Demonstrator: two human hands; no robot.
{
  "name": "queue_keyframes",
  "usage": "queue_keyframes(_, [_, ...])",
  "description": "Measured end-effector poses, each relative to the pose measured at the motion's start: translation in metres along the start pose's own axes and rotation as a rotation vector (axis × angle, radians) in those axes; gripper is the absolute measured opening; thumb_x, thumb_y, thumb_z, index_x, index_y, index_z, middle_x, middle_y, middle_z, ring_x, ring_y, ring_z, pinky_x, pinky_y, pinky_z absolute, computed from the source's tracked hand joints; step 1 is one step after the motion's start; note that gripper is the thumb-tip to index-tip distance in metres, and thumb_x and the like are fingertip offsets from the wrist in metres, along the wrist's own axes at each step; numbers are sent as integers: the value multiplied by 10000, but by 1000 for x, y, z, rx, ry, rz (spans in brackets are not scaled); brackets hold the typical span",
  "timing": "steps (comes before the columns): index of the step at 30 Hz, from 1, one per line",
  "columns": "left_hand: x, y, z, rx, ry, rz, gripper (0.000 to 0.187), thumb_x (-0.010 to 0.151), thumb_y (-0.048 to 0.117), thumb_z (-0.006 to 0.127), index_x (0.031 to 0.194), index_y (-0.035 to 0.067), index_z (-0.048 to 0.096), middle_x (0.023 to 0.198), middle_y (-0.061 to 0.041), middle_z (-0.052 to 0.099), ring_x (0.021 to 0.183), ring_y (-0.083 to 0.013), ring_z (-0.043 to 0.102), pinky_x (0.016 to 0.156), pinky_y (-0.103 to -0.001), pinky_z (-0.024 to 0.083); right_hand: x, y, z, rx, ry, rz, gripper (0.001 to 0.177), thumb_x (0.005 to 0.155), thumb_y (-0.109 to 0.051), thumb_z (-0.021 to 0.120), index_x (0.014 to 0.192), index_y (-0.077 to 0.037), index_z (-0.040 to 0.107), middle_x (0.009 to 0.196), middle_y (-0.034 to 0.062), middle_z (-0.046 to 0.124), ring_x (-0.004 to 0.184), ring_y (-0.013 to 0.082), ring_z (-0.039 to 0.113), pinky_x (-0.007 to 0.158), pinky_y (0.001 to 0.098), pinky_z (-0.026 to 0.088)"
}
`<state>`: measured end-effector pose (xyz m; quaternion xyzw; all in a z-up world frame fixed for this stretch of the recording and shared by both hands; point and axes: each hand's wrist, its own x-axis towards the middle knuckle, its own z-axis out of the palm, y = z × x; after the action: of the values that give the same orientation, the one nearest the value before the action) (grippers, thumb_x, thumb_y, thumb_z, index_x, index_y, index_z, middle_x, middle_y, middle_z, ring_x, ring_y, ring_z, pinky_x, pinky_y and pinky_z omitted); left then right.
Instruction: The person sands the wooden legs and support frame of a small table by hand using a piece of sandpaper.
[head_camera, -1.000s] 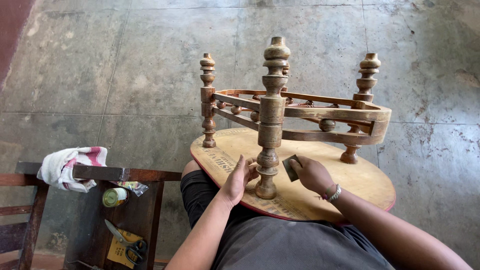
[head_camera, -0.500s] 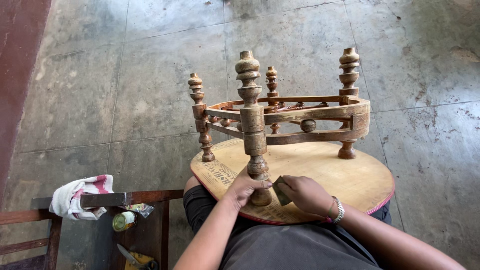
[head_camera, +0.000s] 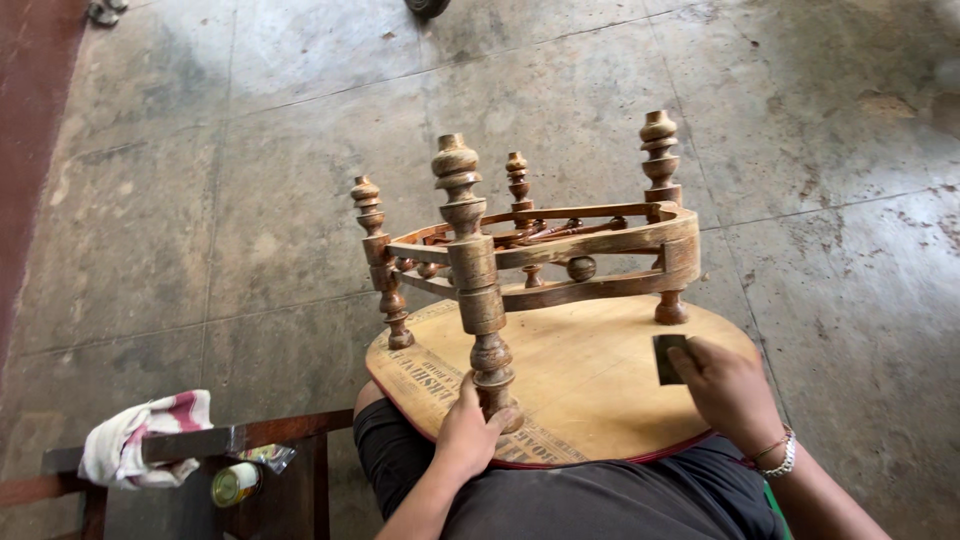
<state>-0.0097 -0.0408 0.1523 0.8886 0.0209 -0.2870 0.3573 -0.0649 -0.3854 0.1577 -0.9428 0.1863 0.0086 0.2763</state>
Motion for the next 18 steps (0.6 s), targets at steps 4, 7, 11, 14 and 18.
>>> queue_keyframes(4, [-11, 22, -8, -73, 55, -11, 966, 833, 390, 788, 1576, 167, 213, 1338, -84, 594, 1208, -228, 645, 1042, -400, 512, 11, 30, -10, 132, 241, 15, 314, 1001, -342, 592, 955, -51, 702, 834, 155, 685, 741, 345, 666, 672, 441, 513])
queue_keyframes(7, [7, 21, -3, -182, 46, -18, 953, 808, 413, 827, 1532, 141, 270, 1329, -89, 617, 1209, -212, 647, 1055, -384, 509, 39, 34, -11, 221, 259, 12, 306, 1030, -330, 570, 1071, -64, 716, 879, 117, 686, 740, 274, 671, 673, 408, 516])
queue_keyframes(11, [37, 21, 2, -412, 108, 31, 917, 787, 364, 846, 1481, 84, 315, 1199, -97, 661, 1051, -193, 703, 911, -350, 612, 56, 1, -5, 311, 235, 102, 312, 1052, -387, 586, 1069, -93, 688, 852, 83, 714, 730, 213, 671, 672, 398, 522])
queue_keyframes(14, [53, 33, 3, -478, 183, 82, 768, 777, 327, 845, 1356, 34, 435, 935, -104, 701, 736, -186, 735, 680, -312, 664, 57, -39, 14, 140, 390, -208, 239, 998, -373, 611, 1029, -156, 705, 900, 12, 715, 794, 155, 633, 734, 385, 471])
queue_keyframes(18, [47, 52, 4, -439, 303, 50, 645, 781, 276, 846, 1264, 50, 483, 768, -69, 698, 555, -165, 682, 548, -323, 572, 75, -80, 56, -428, 582, -471, 135, 925, -265, 655, 821, -195, 606, 857, -3, 553, 825, 189, 471, 781, 393, 362])
